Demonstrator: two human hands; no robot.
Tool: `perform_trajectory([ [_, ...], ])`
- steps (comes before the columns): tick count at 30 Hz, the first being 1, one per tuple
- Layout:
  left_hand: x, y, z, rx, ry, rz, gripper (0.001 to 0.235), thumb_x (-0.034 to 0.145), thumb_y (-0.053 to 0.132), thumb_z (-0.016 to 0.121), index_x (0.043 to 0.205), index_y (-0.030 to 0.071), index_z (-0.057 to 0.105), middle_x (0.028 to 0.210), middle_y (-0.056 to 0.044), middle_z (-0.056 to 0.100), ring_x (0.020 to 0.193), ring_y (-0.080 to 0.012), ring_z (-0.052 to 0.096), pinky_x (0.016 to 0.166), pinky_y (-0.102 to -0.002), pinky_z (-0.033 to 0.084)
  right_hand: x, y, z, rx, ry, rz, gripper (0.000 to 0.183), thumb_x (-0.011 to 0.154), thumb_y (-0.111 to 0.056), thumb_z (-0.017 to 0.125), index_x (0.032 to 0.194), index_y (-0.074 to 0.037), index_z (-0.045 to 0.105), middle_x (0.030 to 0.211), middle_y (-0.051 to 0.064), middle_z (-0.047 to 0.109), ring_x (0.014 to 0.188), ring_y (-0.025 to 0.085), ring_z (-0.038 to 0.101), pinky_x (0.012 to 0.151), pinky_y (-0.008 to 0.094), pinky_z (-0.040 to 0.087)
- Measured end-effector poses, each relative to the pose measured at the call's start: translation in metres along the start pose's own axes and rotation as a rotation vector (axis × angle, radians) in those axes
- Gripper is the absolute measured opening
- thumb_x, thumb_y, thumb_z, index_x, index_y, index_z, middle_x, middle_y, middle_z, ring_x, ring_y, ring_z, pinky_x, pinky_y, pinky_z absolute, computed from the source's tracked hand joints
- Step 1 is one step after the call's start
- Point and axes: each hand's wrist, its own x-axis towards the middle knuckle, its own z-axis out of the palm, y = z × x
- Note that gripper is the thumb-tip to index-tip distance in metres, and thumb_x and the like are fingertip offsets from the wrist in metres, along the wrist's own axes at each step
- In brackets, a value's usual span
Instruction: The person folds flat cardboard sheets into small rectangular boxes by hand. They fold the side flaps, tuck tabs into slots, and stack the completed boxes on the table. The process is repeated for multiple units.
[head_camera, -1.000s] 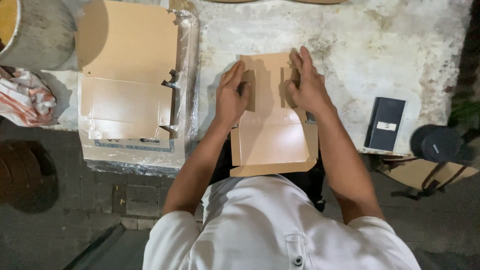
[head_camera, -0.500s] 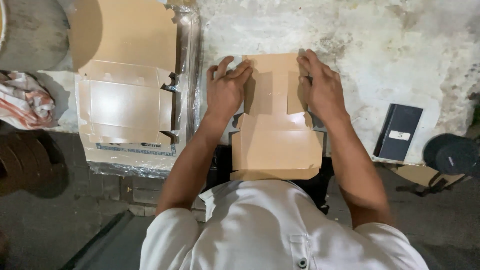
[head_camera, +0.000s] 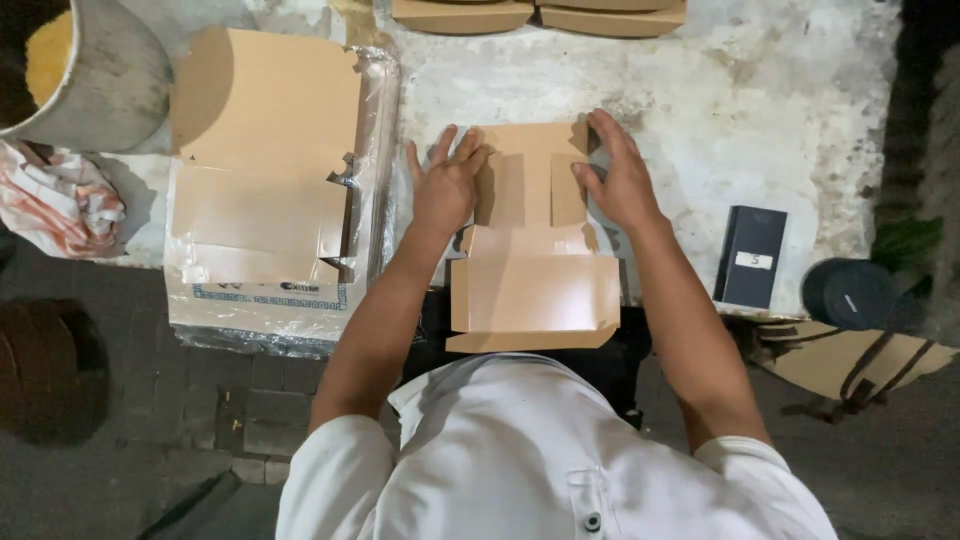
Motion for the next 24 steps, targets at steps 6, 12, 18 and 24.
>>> perform_trajectory([
  [6, 0.009, -0.020, -0.006, 0.204, -0.021, 0.184, 0.042, 0.102, 0.006, 0.041, 0.134, 0.024, 0.061, 0.142, 0.002, 0.058, 0.146, -0.0200, 0.031, 0.115, -0.066, 0.000, -0.012, -0.019, 0.009, -0.284, 0.012, -0.032, 0.058, 0.102, -0.021, 0.053, 0.153, -0.011, 0.028, 0.152, 0.014, 0.042, 0.141, 0.038, 0.033, 0.111, 0.053, 0.034],
  [12, 0.031, -0.038, 0.016, 0.314, -0.029, 0.175, 0.043, 0.097, 0.012, 0.039, 0.134, 0.023, 0.058, 0.120, 0.003, 0.070, 0.141, -0.0188, 0.038, 0.116, -0.063, 0.001, -0.002, -0.008, 0.006, -0.505, -0.206, 0.117, 0.052, 0.105, -0.039, 0.031, 0.155, -0.022, 0.032, 0.163, -0.005, 0.024, 0.149, 0.028, 0.014, 0.114, 0.050, 0.024],
  [18, -0.016, -0.008, -0.043, -0.445, 0.003, -0.078, 0.046, 0.100, 0.013, 0.036, 0.146, 0.015, 0.042, 0.147, -0.010, 0.051, 0.142, -0.0303, 0.038, 0.118, -0.060, 0.015, 0.004, 0.010, -0.007, -0.137, -0.016, 0.132, 0.055, 0.092, -0.029, 0.070, 0.142, -0.019, 0.050, 0.146, 0.000, 0.051, 0.137, 0.026, 0.041, 0.111, 0.042, 0.037],
  [24, -0.054, 0.028, -0.048, -0.361, -0.284, -0.378, 0.074, 0.088, 0.047, 0.068, 0.142, 0.004, 0.042, 0.124, -0.019, 0.064, 0.119, -0.0379, 0.061, 0.097, -0.056, 0.050, 0.013, -0.004, -0.016, 0.003, -0.027, 0.142, 0.050, 0.101, -0.032, 0.060, 0.143, -0.013, 0.042, 0.145, 0.014, 0.049, 0.133, 0.033, 0.045, 0.104, 0.043, 0.046],
])
